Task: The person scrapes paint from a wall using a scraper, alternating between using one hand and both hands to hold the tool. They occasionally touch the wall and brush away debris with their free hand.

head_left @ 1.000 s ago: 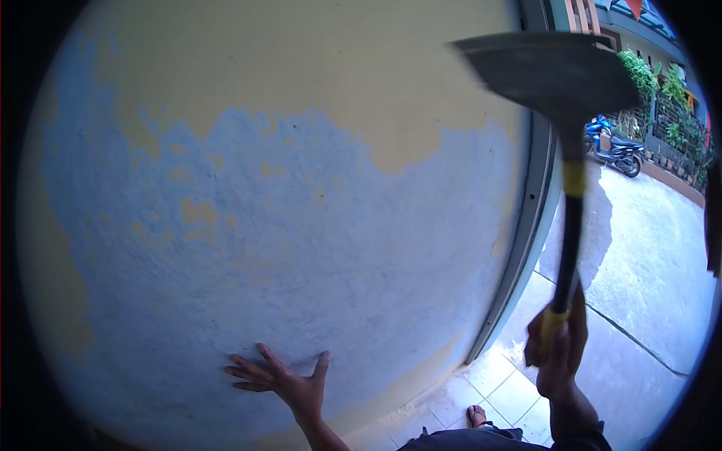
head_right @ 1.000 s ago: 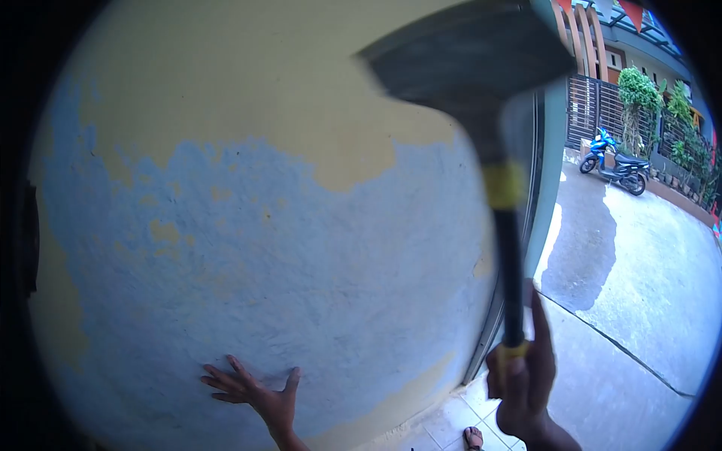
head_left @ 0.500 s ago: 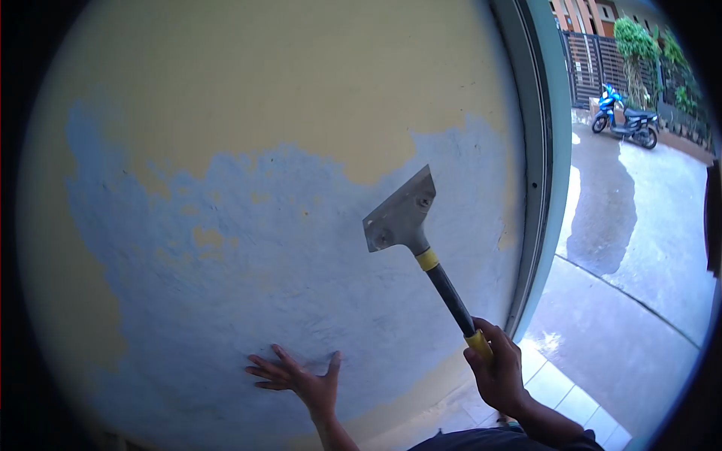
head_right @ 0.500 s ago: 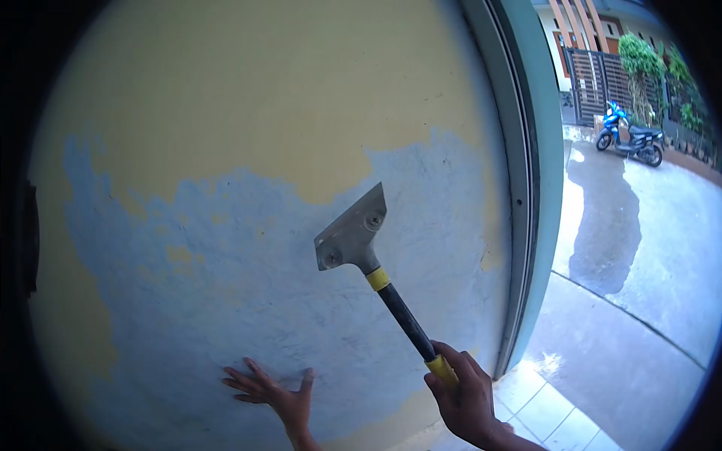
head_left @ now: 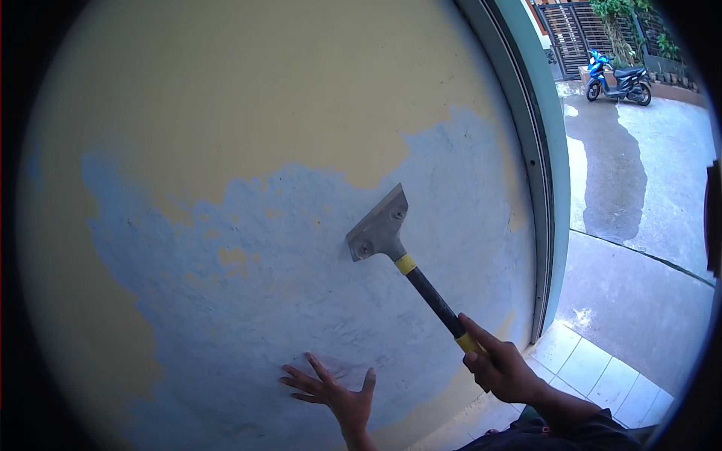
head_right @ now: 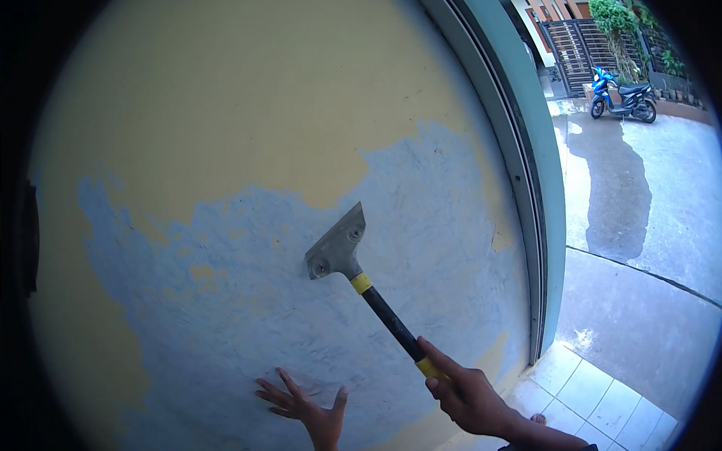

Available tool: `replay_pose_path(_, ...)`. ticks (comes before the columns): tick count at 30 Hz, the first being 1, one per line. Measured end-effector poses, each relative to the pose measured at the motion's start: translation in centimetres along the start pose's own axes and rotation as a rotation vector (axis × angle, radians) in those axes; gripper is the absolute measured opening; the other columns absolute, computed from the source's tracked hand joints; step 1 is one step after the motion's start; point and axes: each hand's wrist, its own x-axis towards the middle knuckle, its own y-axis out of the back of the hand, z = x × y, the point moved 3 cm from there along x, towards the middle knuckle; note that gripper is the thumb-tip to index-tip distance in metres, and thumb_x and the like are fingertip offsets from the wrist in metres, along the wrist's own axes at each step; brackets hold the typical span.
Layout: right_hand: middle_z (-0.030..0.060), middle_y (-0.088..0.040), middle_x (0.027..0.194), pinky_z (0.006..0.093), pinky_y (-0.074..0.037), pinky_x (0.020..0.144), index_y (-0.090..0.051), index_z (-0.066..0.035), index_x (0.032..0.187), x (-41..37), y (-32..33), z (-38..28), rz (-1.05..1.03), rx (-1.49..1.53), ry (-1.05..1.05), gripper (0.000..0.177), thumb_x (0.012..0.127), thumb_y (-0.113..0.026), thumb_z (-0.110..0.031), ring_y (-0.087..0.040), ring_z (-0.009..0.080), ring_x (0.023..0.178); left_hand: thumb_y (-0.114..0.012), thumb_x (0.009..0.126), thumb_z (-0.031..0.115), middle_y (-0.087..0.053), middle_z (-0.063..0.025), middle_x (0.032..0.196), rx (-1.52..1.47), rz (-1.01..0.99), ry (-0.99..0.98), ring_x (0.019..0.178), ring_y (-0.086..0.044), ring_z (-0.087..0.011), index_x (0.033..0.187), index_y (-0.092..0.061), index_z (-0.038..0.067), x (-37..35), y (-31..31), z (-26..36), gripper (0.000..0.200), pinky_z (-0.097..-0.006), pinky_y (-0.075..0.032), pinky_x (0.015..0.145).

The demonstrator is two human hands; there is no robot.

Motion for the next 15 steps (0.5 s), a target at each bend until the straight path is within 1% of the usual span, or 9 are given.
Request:
replay_pose_path(1,0.0077,-0.054,0.072,0.0327,-0.048,0.067,-0.023,-0.017,0.150,-0.1,-0.4,-0.6,0.022,-0.033,0.067,0.057,0.098,-0.046,-0.016,-0.058,0.0166,0.063,-0.060,0.061,0.081,0.011,-0.0217,0.155,-0.008,-0.038,-0.003,0.140,0.014,-0.0478,0.151,-0.008,0.019,-0.1,-0.2,-0.3,0.121,-0.0726,0.004,0.102)
replay_pose_path(5,0.0106,-0.057,0.070,0.0337,-0.048,0.064,-0.028,-0.016,0.148,-0.4,0.3,-2.1,0.056,-0.189,0.058,0.055,0.097,-0.048,-0.013,-0.059,0.0201,0.060,-0.060,0.062,0.080,0.012,-0.0227,0.154,0.027,-0.017,-0.004,0.139,0.014,-0.0487,0.151,-0.009,0.018,-0.1,-0.5,-0.3,0.121,-0.0727,0.004,0.102)
replay_pose_path(7,0.0139,-0.058,0.067,0.0357,-0.049,0.063,-0.030,-0.017,0.147,0.0,1.0,-2.1,0.069,-0.252,0.060,0.055,0.096,-0.050,-0.013,-0.061,0.0243,0.059,-0.055,0.059,0.086,0.009,-0.0199,0.155,0.014,0.022,-0.001,0.141,0.013,-0.0450,0.152,-0.007,0.019,0.0,-0.4,-0.1,0.124,-0.0736,0.002,0.101)
replay_pose_path(8,0.0139,-0.058,0.067,0.0357,-0.049,0.063,-0.030,-0.017,0.147,0.2,0.7,-1.9,0.052,-0.257,0.060,0.055,0.096,-0.050,-0.013,-0.061,0.0243,0.059,-0.055,0.059,0.086,0.009,-0.0199,0.155,0.019,0.021,0.015,0.141,0.013,-0.0450,0.152,-0.007,0.019,-0.1,0.0,-0.4,0.124,-0.0736,0.002,0.101)
replay_pose_path(10,0.0147,-0.058,0.064,0.0375,-0.050,0.062,-0.031,-0.020,0.147,0.7,1.1,-1.6,0.066,-0.222,0.084,0.056,0.095,-0.051,-0.015,-0.063,0.0281,0.059,-0.058,0.060,0.084,0.010,-0.0206,0.155,-0.030,0.013,0.020,0.140,0.013,-0.0461,0.152,-0.006,0.018,-0.2,0.3,0.6,0.124,-0.0736,0.002,0.101)
replay_pose_path(11,0.0141,-0.057,0.061,0.0402,-0.050,0.062,-0.032,-0.021,0.146,0.4,1.5,-2.0,0.048,-0.201,0.071,0.055,0.095,-0.052,-0.015,-0.064,0.0317,0.060,-0.058,0.060,0.084,0.010,-0.0206,0.155,-0.029,0.027,0.036,0.140,0.013,-0.0461,0.152,-0.006,0.018,-0.6,0.4,1.1,0.124,-0.0736,0.002,0.101)
replay_pose_path(12,0.0141,-0.057,0.061,0.0402,-0.050,0.062,-0.032,-0.021,0.146,1.1,1.3,-2.0,0.041,-0.203,0.082,0.055,0.095,-0.052,-0.015,-0.064,0.0317,0.060,-0.058,0.060,0.083,0.010,-0.0207,0.155,-0.030,0.018,0.032,0.140,0.014,-0.0464,0.152,-0.006,0.018,-0.2,-0.2,0.4,0.124,-0.0735,0.002,0.101)
replay_pose_path(14,0.0150,-0.060,0.065,0.0351,-0.049,0.061,-0.031,-0.012,0.146,0.9,1.6,-2.3,0.020,-0.265,0.096,0.054,0.095,-0.048,-0.010,-0.065,0.0256,0.061,-0.059,0.060,0.083,0.011,-0.0208,0.155,-0.002,0.001,0.016,0.140,0.014,-0.0467,0.152,-0.006,0.018,-0.3,0.2,-0.2,0.124,-0.0733,0.002,0.101)
replay_pose_path(15,0.0148,-0.060,0.064,0.0374,-0.050,0.061,-0.030,-0.014,0.146,1.0,1.9,-2.5,0.001,-0.328,0.049,0.053,0.096,-0.047,-0.012,-0.066,0.0271,0.061,-0.059,0.060,0.083,0.011,-0.0209,0.155,-0.011,-0.010,0.020,0.140,0.015,-0.0466,0.152,-0.006,0.018,-0.3,0.2,-0.4,0.124,-0.0732,0.002,0.101)
